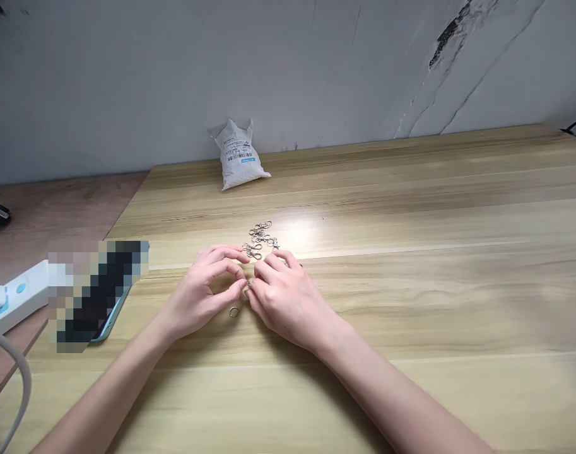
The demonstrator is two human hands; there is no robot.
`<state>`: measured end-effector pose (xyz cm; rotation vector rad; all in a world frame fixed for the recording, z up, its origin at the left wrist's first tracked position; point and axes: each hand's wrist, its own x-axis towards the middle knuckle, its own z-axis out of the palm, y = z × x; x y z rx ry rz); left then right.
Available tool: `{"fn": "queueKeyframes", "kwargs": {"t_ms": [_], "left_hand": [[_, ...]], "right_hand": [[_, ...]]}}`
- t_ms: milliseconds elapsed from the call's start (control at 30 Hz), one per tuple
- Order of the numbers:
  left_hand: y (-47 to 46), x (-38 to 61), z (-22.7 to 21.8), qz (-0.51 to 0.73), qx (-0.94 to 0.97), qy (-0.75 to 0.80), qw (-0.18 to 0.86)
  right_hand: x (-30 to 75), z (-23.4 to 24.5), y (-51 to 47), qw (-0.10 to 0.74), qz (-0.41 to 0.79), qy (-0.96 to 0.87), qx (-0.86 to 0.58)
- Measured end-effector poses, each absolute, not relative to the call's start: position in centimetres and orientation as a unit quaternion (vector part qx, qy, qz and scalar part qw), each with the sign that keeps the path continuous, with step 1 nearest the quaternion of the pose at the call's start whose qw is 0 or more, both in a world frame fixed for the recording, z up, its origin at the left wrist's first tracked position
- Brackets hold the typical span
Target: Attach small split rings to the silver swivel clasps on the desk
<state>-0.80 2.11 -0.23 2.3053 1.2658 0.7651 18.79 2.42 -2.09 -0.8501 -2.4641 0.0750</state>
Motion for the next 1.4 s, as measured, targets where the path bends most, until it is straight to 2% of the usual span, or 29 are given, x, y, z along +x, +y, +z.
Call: {"fn": "queueKeyframes", "kwargs": {"t_ms": [133,333,833,1167,1400], "left_hand": [[2.14,-0.88,-0.31,0.273,0.822,0.454,0.21],[2.23,-0.81,-0.41,0.245,0.813,0.449,0.279],[2.2,-0.68,-0.39,0.278,0.82,0.448,0.223],[2.18,-0.87,-0.41,0.282,0.809,0.445,0.262],[2.31,-1.12,-0.17,0.264,0.842,0.417,0.215]], "right_hand": [[18.76,-2.16,2.46,0.259,0.024,-0.912,-0.316],[18.78,-2.14,2.43,0.251,0.038,-0.912,-0.323],[18.79,-1.73,2.5,0.26,0.025,-0.908,-0.327],[18.82,-1.56,2.58,0.29,-0.015,-0.896,-0.336],[18.94,-1.56,2.54,0.291,-0.003,-0.901,-0.323]]}}
